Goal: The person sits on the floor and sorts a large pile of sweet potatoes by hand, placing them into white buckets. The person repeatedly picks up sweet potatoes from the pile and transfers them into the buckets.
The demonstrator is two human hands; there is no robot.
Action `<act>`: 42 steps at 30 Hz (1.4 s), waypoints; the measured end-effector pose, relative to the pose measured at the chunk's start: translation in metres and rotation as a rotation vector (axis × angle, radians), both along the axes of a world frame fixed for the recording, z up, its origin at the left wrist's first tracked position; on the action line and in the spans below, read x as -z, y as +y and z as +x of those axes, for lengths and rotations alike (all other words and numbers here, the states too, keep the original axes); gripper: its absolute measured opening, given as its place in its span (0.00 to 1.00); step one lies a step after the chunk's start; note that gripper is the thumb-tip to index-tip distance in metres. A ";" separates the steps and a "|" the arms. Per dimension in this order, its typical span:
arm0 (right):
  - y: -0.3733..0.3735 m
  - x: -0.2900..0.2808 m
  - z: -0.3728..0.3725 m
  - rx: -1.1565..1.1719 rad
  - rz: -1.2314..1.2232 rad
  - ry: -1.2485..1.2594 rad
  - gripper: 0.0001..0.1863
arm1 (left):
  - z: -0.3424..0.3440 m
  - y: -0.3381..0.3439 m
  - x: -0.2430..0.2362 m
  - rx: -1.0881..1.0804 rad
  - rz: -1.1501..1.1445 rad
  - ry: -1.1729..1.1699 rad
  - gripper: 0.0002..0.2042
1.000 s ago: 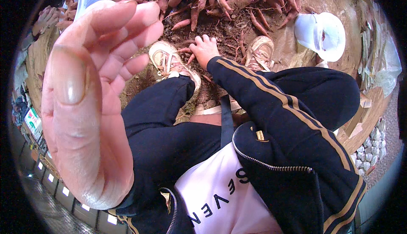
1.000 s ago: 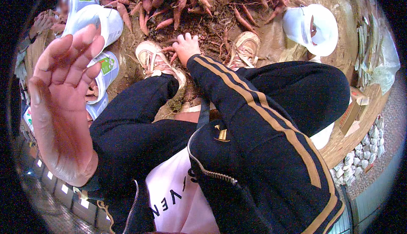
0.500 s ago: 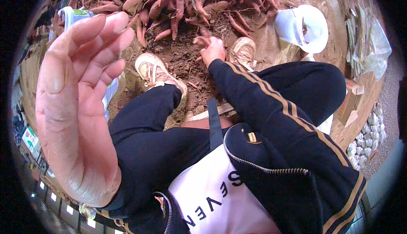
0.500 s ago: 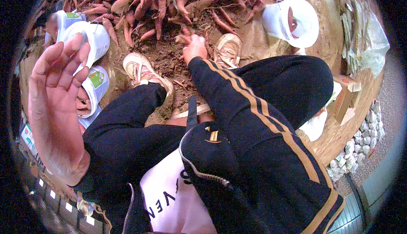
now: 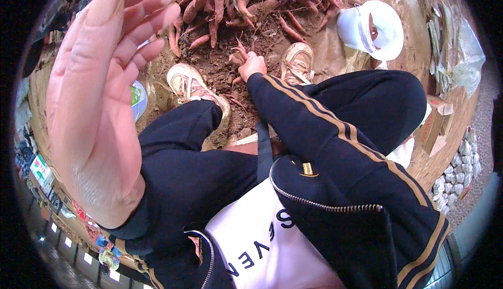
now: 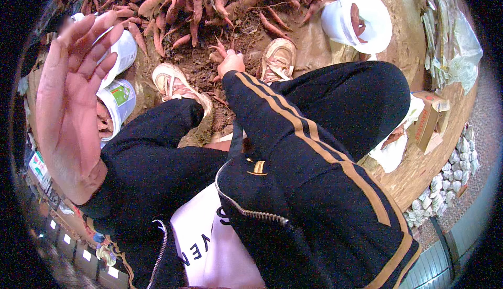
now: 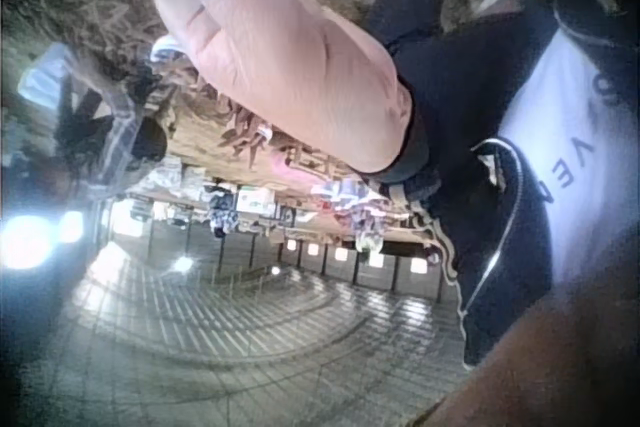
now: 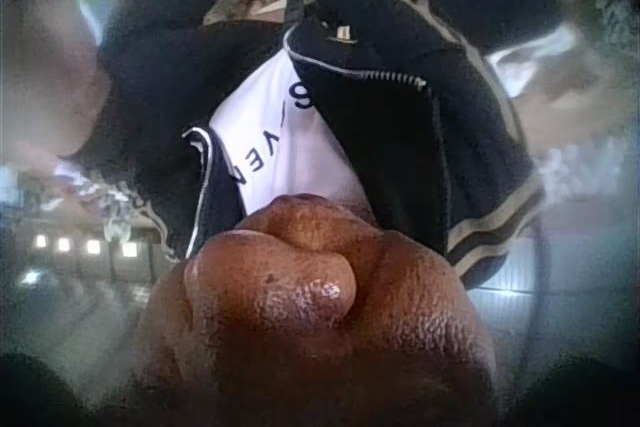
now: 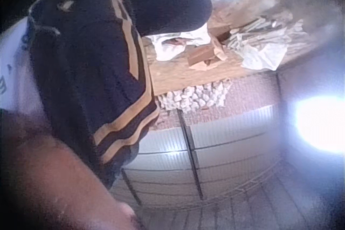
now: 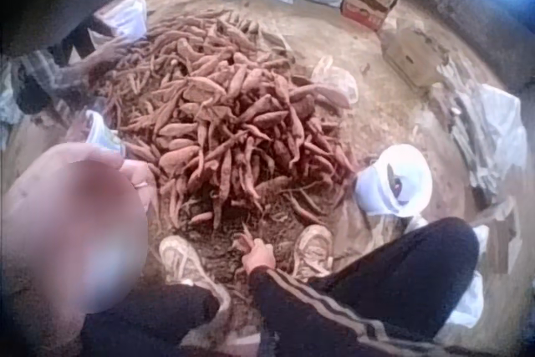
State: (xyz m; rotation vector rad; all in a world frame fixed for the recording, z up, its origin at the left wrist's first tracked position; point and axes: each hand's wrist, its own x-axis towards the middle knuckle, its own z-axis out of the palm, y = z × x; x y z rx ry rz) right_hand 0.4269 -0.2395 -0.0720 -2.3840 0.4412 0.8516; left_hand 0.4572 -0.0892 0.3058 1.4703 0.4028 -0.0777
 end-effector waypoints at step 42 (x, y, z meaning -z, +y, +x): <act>-0.562 -0.235 -0.098 0.291 -0.703 -0.322 0.14 | 0.010 -0.011 0.028 0.051 -0.046 -0.017 0.16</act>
